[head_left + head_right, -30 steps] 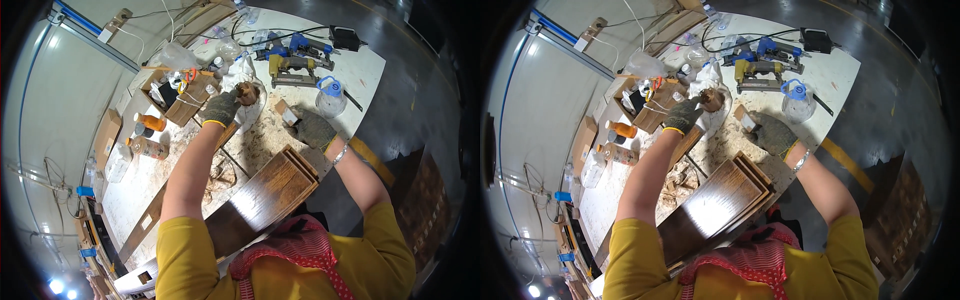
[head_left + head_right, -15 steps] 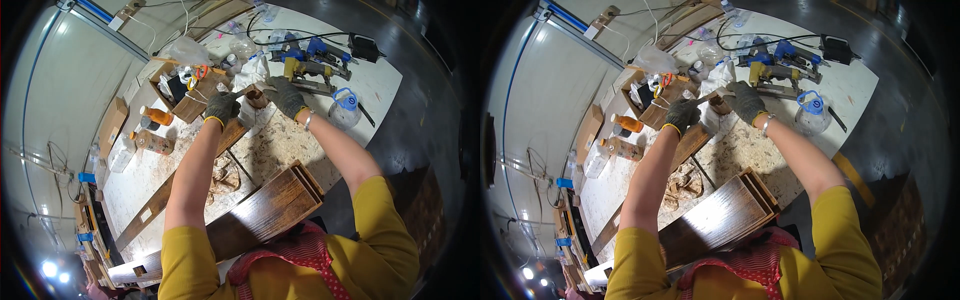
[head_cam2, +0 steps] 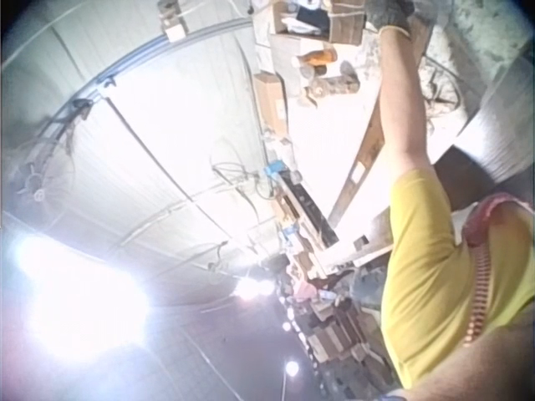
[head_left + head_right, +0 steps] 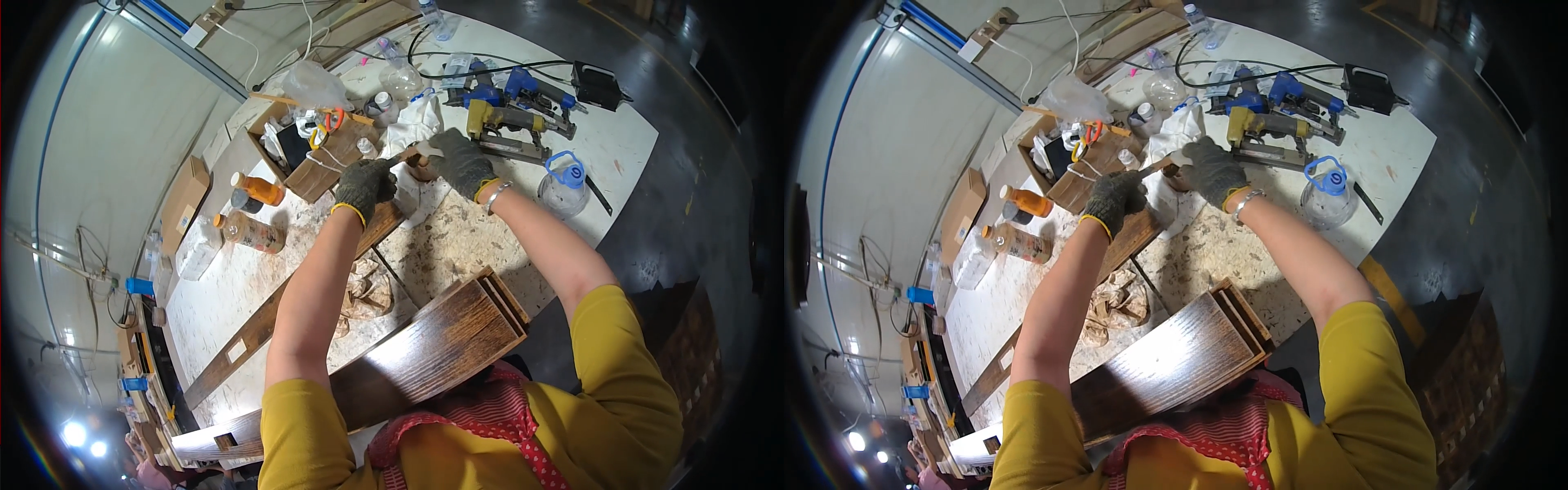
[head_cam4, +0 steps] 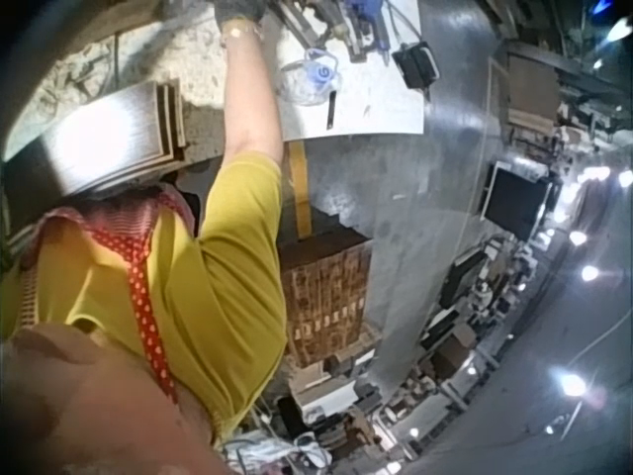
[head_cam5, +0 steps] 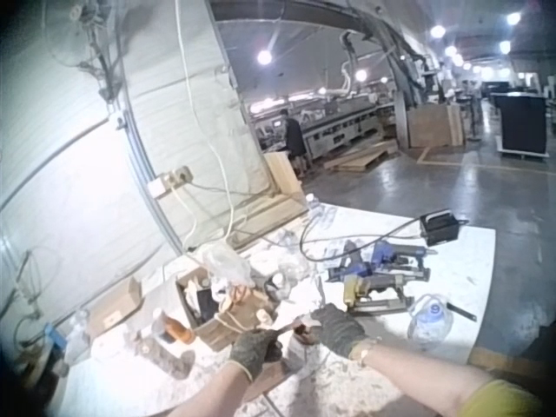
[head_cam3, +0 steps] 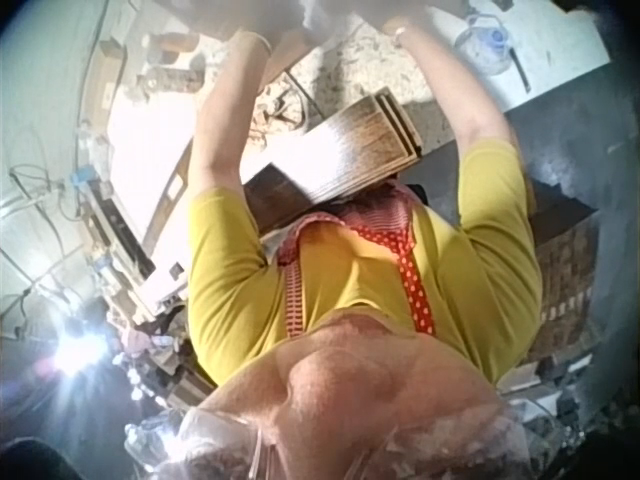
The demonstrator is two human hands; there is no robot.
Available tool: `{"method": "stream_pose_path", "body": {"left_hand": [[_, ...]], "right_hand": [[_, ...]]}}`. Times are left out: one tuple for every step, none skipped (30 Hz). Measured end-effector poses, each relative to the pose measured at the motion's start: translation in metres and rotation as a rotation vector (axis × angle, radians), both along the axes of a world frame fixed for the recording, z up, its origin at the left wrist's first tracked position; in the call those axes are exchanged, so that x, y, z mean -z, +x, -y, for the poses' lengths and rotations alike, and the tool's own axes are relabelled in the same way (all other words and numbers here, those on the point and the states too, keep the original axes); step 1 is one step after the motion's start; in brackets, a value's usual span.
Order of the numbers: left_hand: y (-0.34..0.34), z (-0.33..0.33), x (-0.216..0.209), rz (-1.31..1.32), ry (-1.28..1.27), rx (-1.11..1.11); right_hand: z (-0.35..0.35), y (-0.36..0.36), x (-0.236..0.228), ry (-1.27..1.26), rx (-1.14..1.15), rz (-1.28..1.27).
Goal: The person polishes several long wooden boards by hand using a cloth and small blocks. The person wipes the top and sides of each board in a stack and handles them one by one.
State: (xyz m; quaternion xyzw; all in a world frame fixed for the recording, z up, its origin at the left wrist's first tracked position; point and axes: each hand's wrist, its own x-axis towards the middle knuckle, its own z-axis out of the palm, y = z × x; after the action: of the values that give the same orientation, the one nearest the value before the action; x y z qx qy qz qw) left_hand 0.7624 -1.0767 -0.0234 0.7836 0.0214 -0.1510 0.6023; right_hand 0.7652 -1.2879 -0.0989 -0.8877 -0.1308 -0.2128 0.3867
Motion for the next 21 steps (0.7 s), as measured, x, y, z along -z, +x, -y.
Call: {"method": "stream_pose_path", "body": {"left_hand": [[-0.002,0.002,-0.008,-0.130,-0.075,-0.096],[0.000,-0.002,-0.005,-0.128,-0.074,-0.097],[0.003,-0.007,0.002,-0.175,-0.193,-0.126],[0.003,-0.006,0.002,-0.226,-0.314,-0.150],[0.002,-0.005,0.003,-0.229,-0.313,-0.147],[-0.001,-0.004,0.006,-0.227,-0.392,-0.150],[-0.004,-0.003,0.006,-0.223,-0.470,-0.152],[-0.006,-0.001,0.007,-0.224,-0.467,-0.150],[-0.007,0.002,0.007,-0.249,-0.486,-0.141],[-0.011,0.007,0.008,-0.277,-0.505,-0.131],[-0.018,0.015,0.007,-0.249,-0.505,-0.123],[-0.019,0.021,0.010,-0.253,-0.503,-0.118],[-0.020,0.023,0.013,-0.261,-0.470,-0.112],[-0.019,0.019,0.017,-0.266,-0.436,-0.113],[-0.013,0.010,0.029,-0.173,-0.310,-0.088],[-0.011,0.014,0.026,-0.177,-0.310,-0.082],[-0.008,0.018,0.024,-0.206,-0.326,-0.136],[-0.007,0.022,0.022,-0.236,-0.341,-0.189],[-0.001,0.009,0.035,0.002,-0.196,0.025],[0.005,0.002,0.054,0.007,-0.195,0.024],[0.010,-0.009,0.073,0.099,-0.199,0.061]], "right_hand": [[0.003,0.002,0.002,0.026,0.013,0.005],[0.005,0.003,0.005,0.028,0.012,0.007],[0.007,0.004,0.008,0.662,-0.119,-0.367],[0.010,0.003,0.009,1.293,-0.247,-0.744],[0.012,0.004,0.010,1.508,-0.270,-0.880],[0.011,0.001,0.013,1.511,-0.267,-0.880],[0.007,-0.005,0.010,1.682,-0.331,-0.891],[0.004,-0.011,0.007,1.853,-0.397,-0.898],[0.003,-0.012,0.010,1.905,-0.446,-0.923],[0.002,-0.013,0.009,1.910,-0.442,-0.919],[0.000,-0.013,0.008,1.975,-0.395,-0.935],[-0.001,-0.013,0.008,2.041,-0.346,-0.949],[-0.002,-0.014,0.004,2.061,-0.379,-0.959],[-0.006,-0.016,-0.004,2.062,-0.388,-0.966],[-0.010,-0.019,-0.011,2.038,-0.451,-0.943],[-0.008,-0.022,-0.013,2.015,-0.498,-0.909],[-0.007,-0.023,-0.011,2.018,-0.490,-0.904],[-0.006,-0.025,-0.010,1.992,-0.442,-0.878],[-0.009,-0.027,-0.013,1.963,-0.409,-0.859],[-0.014,-0.027,-0.017,1.961,-0.415,-0.858],[-0.022,-0.027,-0.023,1.998,-0.352,-0.887]]}}
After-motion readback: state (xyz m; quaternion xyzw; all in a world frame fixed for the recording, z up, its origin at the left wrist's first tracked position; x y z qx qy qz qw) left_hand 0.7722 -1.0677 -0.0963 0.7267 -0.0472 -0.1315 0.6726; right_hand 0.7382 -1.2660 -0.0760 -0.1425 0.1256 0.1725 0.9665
